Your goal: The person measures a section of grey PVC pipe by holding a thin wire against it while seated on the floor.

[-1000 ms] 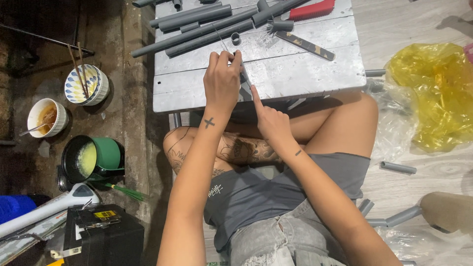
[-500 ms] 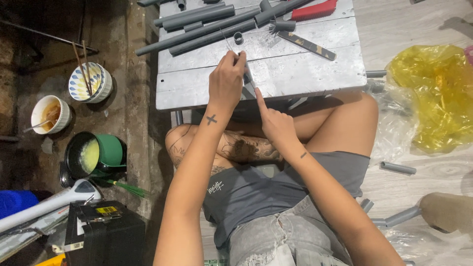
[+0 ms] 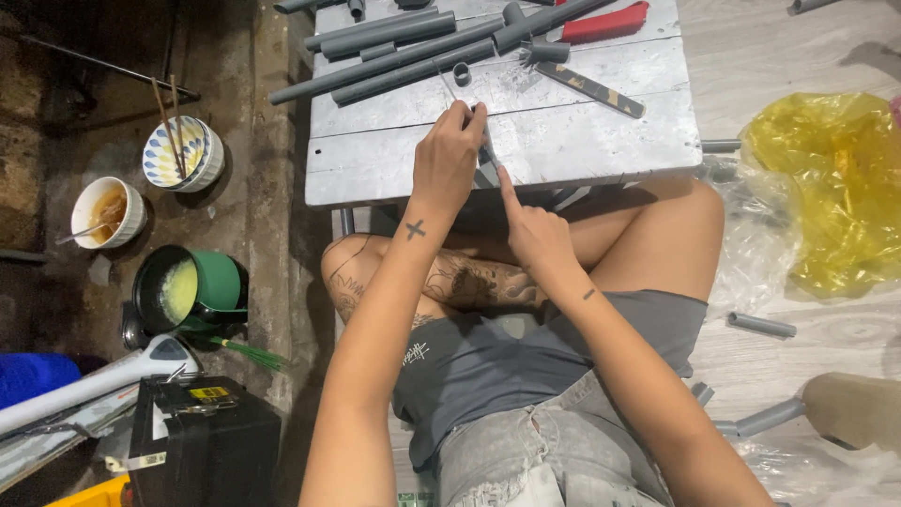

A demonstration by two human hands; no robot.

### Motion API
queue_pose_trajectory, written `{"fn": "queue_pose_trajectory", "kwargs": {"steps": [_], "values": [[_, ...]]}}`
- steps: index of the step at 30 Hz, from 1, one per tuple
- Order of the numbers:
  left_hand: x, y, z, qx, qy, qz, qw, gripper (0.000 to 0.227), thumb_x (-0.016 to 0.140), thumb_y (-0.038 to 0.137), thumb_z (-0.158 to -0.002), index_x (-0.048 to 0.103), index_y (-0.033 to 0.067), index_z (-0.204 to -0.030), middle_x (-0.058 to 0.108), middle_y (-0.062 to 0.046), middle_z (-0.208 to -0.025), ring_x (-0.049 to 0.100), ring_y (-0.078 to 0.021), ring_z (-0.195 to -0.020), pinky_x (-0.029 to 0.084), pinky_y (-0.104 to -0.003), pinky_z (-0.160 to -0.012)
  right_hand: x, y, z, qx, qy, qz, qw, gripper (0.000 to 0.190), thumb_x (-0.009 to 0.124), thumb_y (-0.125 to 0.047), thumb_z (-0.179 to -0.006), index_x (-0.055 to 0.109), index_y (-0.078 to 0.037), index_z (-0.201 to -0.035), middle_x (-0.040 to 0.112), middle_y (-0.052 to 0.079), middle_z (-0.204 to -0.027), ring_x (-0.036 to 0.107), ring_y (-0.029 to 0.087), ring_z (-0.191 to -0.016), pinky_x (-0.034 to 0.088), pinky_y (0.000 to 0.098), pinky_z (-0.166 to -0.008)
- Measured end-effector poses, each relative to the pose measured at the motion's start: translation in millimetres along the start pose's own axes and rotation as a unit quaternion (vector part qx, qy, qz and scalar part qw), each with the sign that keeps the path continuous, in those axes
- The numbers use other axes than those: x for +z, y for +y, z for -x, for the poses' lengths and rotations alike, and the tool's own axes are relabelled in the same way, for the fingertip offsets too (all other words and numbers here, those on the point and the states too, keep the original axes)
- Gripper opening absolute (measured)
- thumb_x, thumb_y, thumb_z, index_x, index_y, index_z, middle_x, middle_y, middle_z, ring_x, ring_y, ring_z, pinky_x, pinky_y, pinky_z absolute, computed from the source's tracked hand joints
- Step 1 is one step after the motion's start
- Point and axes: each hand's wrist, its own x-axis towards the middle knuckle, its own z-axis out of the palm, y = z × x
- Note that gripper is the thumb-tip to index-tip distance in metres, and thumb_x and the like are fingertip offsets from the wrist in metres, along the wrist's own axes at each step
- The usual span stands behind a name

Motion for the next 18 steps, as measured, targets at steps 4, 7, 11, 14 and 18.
{"fn": "queue_pose_trajectory", "kwargs": {"steps": [4,7,11,14,18], "values": [[0.3,0.8,3.5,0.002,0.007,-0.014,1.000,0.036,0.085,0.010,-0.081,0.074,0.0044,-0.115,0.066,-0.007,-0.090,0.072,-0.0165,-0.082,0.064,-0.023,-0.066,-8.6,-10.7,-12.5,-0.011,0.015,-0.006,1.000,0.076,0.045,-0.002,-0.098,0.015,-0.014,-0.167,0.075,0.025,-0.094,0.075,0.044,-0.084,0.059,0.0562,-0.073],[7.3,-2.8,5.1,0.006,0.009,0.000,1.000,0.034,0.082,0.010,-0.083,0.074,0.0039,-0.115,0.065,-0.007,-0.090,0.072,-0.0177,-0.084,0.065,-0.026,-0.067,-11.1,-11.4,0.1,-0.007,-0.005,0.001,1.000,0.081,0.046,-0.003,-0.098,0.009,-0.019,-0.168,0.075,0.024,-0.096,0.075,0.044,-0.087,0.060,0.0558,-0.075],[12.3,2.0,7.8,0.016,0.008,0.020,1.000,0.034,0.082,0.010,-0.083,0.073,0.0046,-0.116,0.065,-0.007,-0.090,0.072,-0.0178,-0.083,0.064,-0.026,-0.067,-9.2,-8.0,5.5,0.008,-0.001,-0.003,1.000,0.079,0.044,-0.002,-0.100,0.009,-0.018,-0.169,0.075,0.025,-0.095,0.075,0.044,-0.085,0.060,0.0558,-0.074],[10.0,-0.4,4.8,0.025,0.016,0.011,0.999,0.036,0.082,0.008,-0.083,0.073,0.0029,-0.118,0.065,-0.007,-0.092,0.072,-0.0186,-0.086,0.065,-0.026,-0.069,-11.1,-9.9,-5.3,0.007,0.010,-0.001,1.000,0.077,0.044,-0.003,-0.099,0.012,-0.016,-0.168,0.075,0.024,-0.094,0.075,0.043,-0.084,0.060,0.0547,-0.072],[34.6,-16.2,7.0,0.054,0.072,0.007,0.996,0.040,0.086,0.023,-0.083,0.074,0.0066,-0.118,0.064,-0.005,-0.094,0.068,-0.0194,-0.093,0.062,-0.031,-0.076,-13.9,-11.5,-2.2,0.001,0.015,-0.001,1.000,0.078,0.046,-0.003,-0.099,0.013,-0.015,-0.168,0.075,0.024,-0.092,0.075,0.043,-0.082,0.060,0.0544,-0.070]]}}
